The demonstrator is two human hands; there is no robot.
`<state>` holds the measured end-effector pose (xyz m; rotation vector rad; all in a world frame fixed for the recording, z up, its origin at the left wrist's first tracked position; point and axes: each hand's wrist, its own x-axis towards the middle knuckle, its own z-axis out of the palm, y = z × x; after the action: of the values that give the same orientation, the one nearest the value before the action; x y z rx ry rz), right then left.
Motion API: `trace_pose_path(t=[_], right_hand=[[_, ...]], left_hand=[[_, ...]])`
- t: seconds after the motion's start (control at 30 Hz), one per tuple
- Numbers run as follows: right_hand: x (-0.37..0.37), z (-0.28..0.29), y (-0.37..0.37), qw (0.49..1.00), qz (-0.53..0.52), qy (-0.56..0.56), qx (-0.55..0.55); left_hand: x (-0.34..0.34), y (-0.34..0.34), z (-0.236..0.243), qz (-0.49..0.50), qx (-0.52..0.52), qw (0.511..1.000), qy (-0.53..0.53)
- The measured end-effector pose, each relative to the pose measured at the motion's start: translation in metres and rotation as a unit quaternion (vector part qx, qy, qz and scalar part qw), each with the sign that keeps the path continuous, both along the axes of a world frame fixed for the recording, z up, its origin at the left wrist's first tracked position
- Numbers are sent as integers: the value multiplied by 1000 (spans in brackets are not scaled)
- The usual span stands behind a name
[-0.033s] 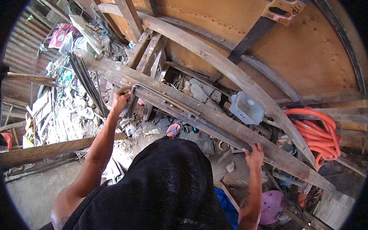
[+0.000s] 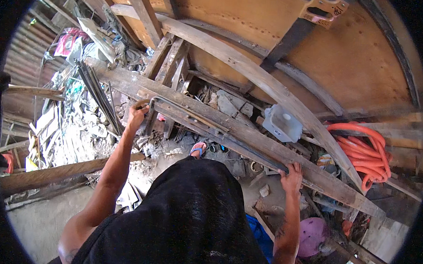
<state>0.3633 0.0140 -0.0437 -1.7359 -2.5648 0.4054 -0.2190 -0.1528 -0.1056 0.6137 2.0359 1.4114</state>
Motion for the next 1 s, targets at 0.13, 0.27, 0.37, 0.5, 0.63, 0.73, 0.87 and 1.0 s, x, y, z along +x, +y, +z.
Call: trace_pose_path(t=[0.13, 0.27, 0.37, 0.5, 0.63, 0.73, 0.87, 1.0], right_hand=[[1, 4, 1, 999, 24, 27, -1], [-1, 8, 4, 998, 58, 16, -7], [-2, 9, 5, 998, 65, 4, 1], [-1, 8, 6, 997, 80, 1, -16], [-3, 3, 7, 996, 71, -42, -28], [-3, -1, 3, 997, 70, -37, 0], [14, 4, -4, 997, 7, 14, 73], [50, 17, -10, 992, -81, -26, 88]], left_hand=[[0, 1, 1, -21, 43, 999, -14], [3, 1, 3, -35, 23, 999, 8], [5, 3, 4, -45, 26, 998, 34], [6, 4, 4, -37, 24, 998, 46], [5, 3, 8, -24, -20, 1000, 4], [7, 3, 10, -25, -15, 1000, 2], [8, 4, 8, -17, -1, 1000, 11], [2, 4, 1, -35, 4, 999, 23]])
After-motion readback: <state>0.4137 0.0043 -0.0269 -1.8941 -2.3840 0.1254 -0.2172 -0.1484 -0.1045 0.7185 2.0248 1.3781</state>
